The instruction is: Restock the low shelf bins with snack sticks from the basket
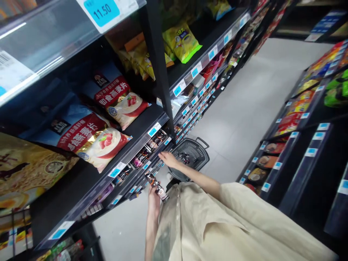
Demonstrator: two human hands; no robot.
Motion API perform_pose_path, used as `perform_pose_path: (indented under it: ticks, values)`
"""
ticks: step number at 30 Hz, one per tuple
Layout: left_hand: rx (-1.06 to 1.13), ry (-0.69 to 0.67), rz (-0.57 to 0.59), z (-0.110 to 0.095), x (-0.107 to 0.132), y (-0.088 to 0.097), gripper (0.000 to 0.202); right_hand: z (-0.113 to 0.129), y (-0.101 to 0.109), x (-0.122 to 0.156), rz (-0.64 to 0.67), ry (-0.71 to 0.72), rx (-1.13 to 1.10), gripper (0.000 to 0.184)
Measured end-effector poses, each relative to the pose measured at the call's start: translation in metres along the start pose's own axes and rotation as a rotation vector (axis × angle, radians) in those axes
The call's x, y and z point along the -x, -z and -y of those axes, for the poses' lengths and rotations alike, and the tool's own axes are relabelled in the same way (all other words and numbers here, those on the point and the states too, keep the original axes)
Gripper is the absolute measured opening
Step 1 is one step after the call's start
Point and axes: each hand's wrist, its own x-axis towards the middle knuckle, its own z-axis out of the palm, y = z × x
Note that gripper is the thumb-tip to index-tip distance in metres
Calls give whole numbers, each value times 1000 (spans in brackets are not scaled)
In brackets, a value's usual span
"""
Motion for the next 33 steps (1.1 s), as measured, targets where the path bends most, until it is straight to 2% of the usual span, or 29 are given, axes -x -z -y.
perform_pose_path:
  ticks: [2, 4, 7, 11, 16, 20, 24, 30, 33]
  values:
    - [-56, 7, -5, 17, 6, -12, 42, 1, -2, 45, 131, 40, -114, 54]
    - [-98, -25, 35, 33, 15, -25, 52, -2, 0, 82, 193, 60, -317, 49]
    - [-126, -75, 92, 55, 31, -43, 70, -7, 18, 110, 88, -68, -562, 41]
    - [-179, -18, 149, 80, 55, -59, 73, -18, 55, 121, -39, -354, -840, 39]
    - [-179, -10, 128, 111, 78, -72, 72, -30, 82, 150, -100, -416, -905, 40]
    - [-194, 12, 115, 127, 88, -83, 76, -29, 93, 172, -108, -451, -927, 40]
    - [-190, -15, 115, 133, 94, -92, 78, -26, 100, 177, -73, -487, -1004, 42]
    - [-265, -85, 62, 139, 102, -95, 80, -26, 97, 179, -122, -437, -978, 40]
    - [-257, -82, 64, 139, 104, -97, 74, -28, 96, 181, -171, -475, -1001, 39]
